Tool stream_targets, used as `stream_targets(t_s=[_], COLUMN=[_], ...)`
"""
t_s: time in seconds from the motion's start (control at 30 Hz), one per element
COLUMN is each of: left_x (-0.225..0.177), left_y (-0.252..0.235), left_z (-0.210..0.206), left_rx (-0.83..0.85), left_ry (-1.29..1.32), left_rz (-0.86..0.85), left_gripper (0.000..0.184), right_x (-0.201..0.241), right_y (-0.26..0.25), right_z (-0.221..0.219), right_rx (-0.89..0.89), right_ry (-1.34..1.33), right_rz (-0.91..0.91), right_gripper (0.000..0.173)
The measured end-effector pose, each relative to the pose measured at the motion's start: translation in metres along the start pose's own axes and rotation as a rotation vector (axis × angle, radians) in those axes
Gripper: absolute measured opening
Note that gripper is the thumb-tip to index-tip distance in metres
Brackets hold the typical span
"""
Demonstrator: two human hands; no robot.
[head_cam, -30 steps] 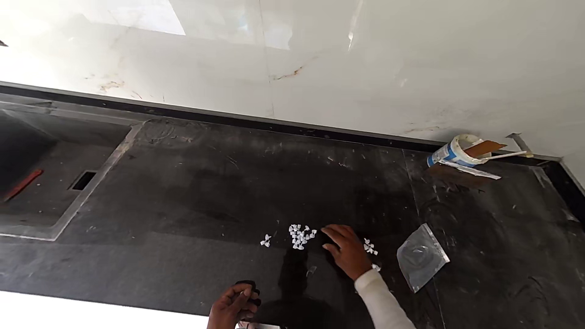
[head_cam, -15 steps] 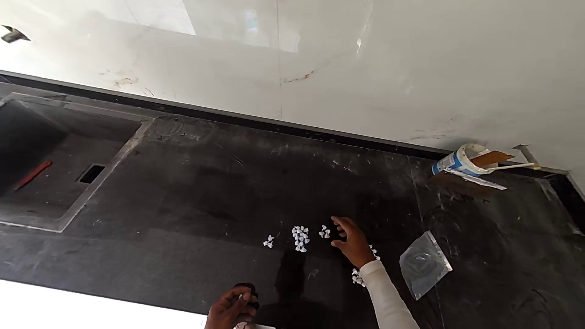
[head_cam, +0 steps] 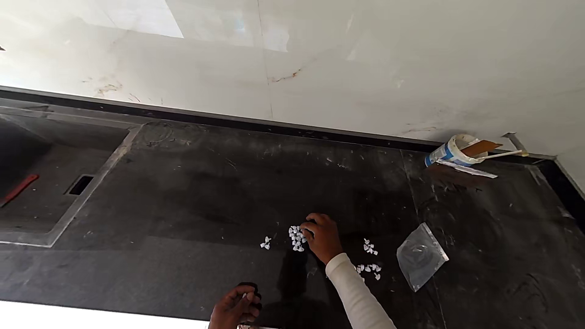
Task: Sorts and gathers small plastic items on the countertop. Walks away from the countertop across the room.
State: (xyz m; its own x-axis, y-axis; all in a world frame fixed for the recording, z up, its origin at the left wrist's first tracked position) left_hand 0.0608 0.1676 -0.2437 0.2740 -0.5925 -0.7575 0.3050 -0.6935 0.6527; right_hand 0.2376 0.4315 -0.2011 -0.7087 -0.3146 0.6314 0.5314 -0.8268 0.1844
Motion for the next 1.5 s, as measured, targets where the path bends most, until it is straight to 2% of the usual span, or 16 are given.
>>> stream_targets(t_s=[0.13,0.23,0.3,0.37,0.4,0.53,0.6,0.7,0.83,0.93,1.1,1.23,1.37,1.5], left_x=[0.002,0.004,0.005,0.004,0.004,0.001,0.001,0.0,0.003,0.003,-0.001,0.002,0.005,0.006], left_y=[0.001,0.0,0.0,0.0,0.0,-0.002,-0.004,-0.004,0.001,-0.001,-0.002,-0.001,0.002,0.001], left_z=[0.001,0.002,0.003,0.001,0.001,0.001,0.001,0.002,0.002,0.003,0.001,0.002,0.003,0.003], left_rx=[0.002,0.0,0.004,0.008,0.004,0.004,0.014,0.01,-0.017,-0.018,-0.034,-0.036,-0.027,-0.025], left_ry=[0.012,0.014,0.021,0.023,0.023,-0.003,-0.008,-0.002,0.012,0.036,0.027,0.039,0.053,0.065], left_rz=[-0.007,-0.007,-0.008,-0.007,-0.002,0.009,0.011,0.008,0.013,0.009,0.034,0.023,0.024,0.024], left_gripper=[0.014,0.015,0.015,0.015,0.015,0.014,0.015,0.015,0.016,0.016,0.015,0.015,0.015,0.015], right_x=[-0.013,-0.026,-0.038,-0.044,-0.042,-0.01,-0.01,-0.034,-0.073,-0.051,0.006,0.028,-0.003,-0.047], right_y=[0.001,0.01,0.017,0.02,0.019,0.013,0.016,0.034,0.063,0.067,0.035,0.02,0.013,0.014], right_z=[0.011,0.033,0.055,0.07,0.068,0.018,0.006,0.021,0.056,0.063,-0.005,-0.028,0.003,0.039], right_rx=[-0.058,-0.045,-0.144,-0.237,-0.213,0.089,0.096,0.006,-0.075,-0.203,0.121,0.157,0.074,0.025], right_ry=[-0.048,-0.161,-0.241,-0.221,-0.177,0.036,0.087,0.124,0.205,0.109,-0.145,-0.085,-0.068,-0.185], right_rz=[0.042,-0.015,-0.068,-0.067,-0.041,0.152,0.221,0.248,0.172,0.182,-0.03,0.039,-0.02,-0.127], right_gripper=[0.022,0.03,0.036,0.036,0.033,0.03,0.029,0.029,0.023,0.02,0.05,0.031,0.025,0.034])
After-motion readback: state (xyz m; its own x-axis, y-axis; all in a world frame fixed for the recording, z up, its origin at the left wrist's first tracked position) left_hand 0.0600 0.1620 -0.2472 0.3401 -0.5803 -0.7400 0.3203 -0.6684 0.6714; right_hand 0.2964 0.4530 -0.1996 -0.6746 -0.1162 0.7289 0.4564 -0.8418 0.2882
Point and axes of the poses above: each hand's wrist, its own y-axis away from the middle knuckle, its own z-axis out of the back of the hand, x = y × z, the point moved 10 cm from there along -y, towards the middle knuckle, and after that the axes turned 8 degrees about -y, right-handed, at the moved point
